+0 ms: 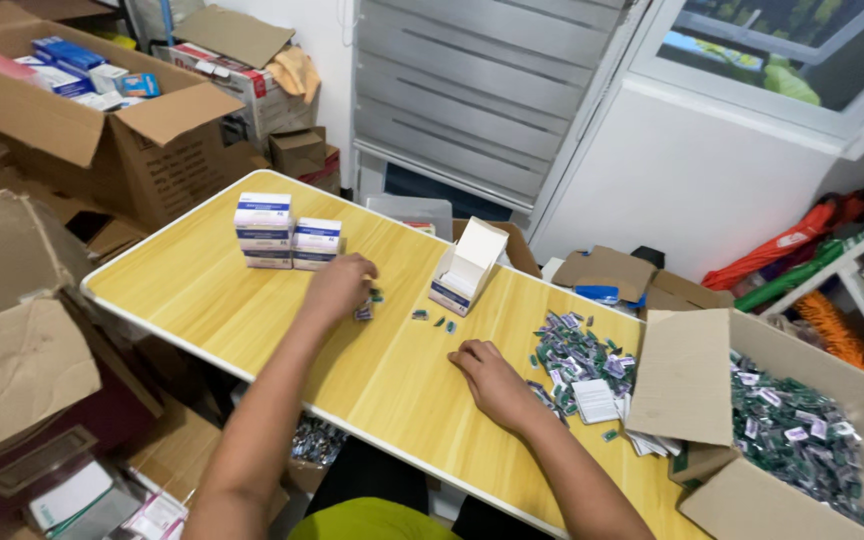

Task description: The person sorts small green and white capsules from a large cardboard box onto a table, arranging them into small piles. The person then gathers the sorted capsules and places them into smaller white boxes.

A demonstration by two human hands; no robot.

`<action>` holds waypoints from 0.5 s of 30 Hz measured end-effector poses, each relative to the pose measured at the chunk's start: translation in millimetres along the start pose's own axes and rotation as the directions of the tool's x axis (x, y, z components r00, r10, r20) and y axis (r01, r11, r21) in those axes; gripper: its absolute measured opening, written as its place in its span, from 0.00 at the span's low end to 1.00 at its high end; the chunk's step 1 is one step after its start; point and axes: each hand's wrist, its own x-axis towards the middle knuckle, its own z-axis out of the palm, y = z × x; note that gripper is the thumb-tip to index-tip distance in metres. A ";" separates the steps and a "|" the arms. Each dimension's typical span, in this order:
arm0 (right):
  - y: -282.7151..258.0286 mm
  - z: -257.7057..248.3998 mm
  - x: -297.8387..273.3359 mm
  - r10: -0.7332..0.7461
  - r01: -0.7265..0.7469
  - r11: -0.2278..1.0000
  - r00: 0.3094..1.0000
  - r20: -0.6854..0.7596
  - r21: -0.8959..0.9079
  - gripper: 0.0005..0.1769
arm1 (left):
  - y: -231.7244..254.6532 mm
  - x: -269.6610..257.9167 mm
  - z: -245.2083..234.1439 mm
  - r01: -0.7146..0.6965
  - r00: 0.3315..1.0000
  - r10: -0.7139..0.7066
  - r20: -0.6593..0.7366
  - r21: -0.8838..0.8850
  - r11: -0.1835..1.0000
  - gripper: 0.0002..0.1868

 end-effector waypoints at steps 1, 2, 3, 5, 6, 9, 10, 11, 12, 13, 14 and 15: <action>-0.2 0.8 0.8 -0.004 0.004 1.000 1.000 -0.001 0.001 0.15 | -10.4 -4.3 -6.6 0.058 0.997 -0.059 0.048 0.038 0.998 0.09; 0.2 0.3 0.9 -0.007 0.007 1.000 1.000 -0.002 0.002 0.15 | -16.6 -8.5 -10.9 0.113 0.988 -0.121 0.094 0.079 0.990 0.08; 0.4 0.2 2.1 -0.010 0.010 1.000 1.000 -0.008 0.003 0.15 | -19.1 -11.0 -13.3 0.132 0.984 -0.141 0.113 0.080 0.988 0.08; 0.1 0.7 2.3 0.000 0.000 1.000 1.000 -0.012 0.016 0.15 | -19.8 -16.0 -15.1 0.166 0.972 -0.177 0.152 0.081 0.983 0.09; -0.6 2.1 3.0 0.007 -0.007 1.000 1.000 -0.015 0.021 0.15 | -19.9 -15.3 -16.1 0.147 0.976 -0.157 0.152 0.075 0.986 0.09; 0.5 1.5 2.5 0.004 -0.004 1.000 1.000 -0.001 0.011 0.15 | -13.9 -5.9 -9.5 0.085 0.984 -0.091 0.155 0.046 0.995 0.08; 0.7 1.4 2.8 0.008 -0.008 1.000 1.000 -0.003 0.011 0.15 | -12.0 0.1 -7.0 0.060 0.985 -0.067 0.159 0.045 0.997 0.08; 0.7 2.0 2.6 0.012 -0.012 1.000 1.000 -0.001 0.011 0.15 | -10.3 4.4 -3.9 0.038 0.986 -0.045 0.162 0.043 0.998 0.09; 0.8 2.3 2.1 0.015 -0.015 1.000 1.000 0.000 0.010 0.15 | -8.7 7.9 -0.8 0.011 0.987 -0.023 0.157 0.076 0.997 0.09; 1.0 2.2 2.9 0.009 -0.009 1.000 1.000 -0.001 0.006 0.15 | -7.8 12.4 0.9 -0.016 0.989 -0.001 0.150 0.111 0.994 0.09; 1.2 2.0 3.8 0.003 -0.003 1.000 1.000 -0.003 0.002 0.15 | -6.9 17.0 2.3 -0.043 0.989 0.021 0.144 0.146 0.988 0.09; 1.2 2.4 3.6 -0.002 0.002 1.000 1.000 -0.002 0.001 0.15 | -6.4 19.9 3.5 -0.058 0.989 0.036 0.141 0.156 0.986 0.09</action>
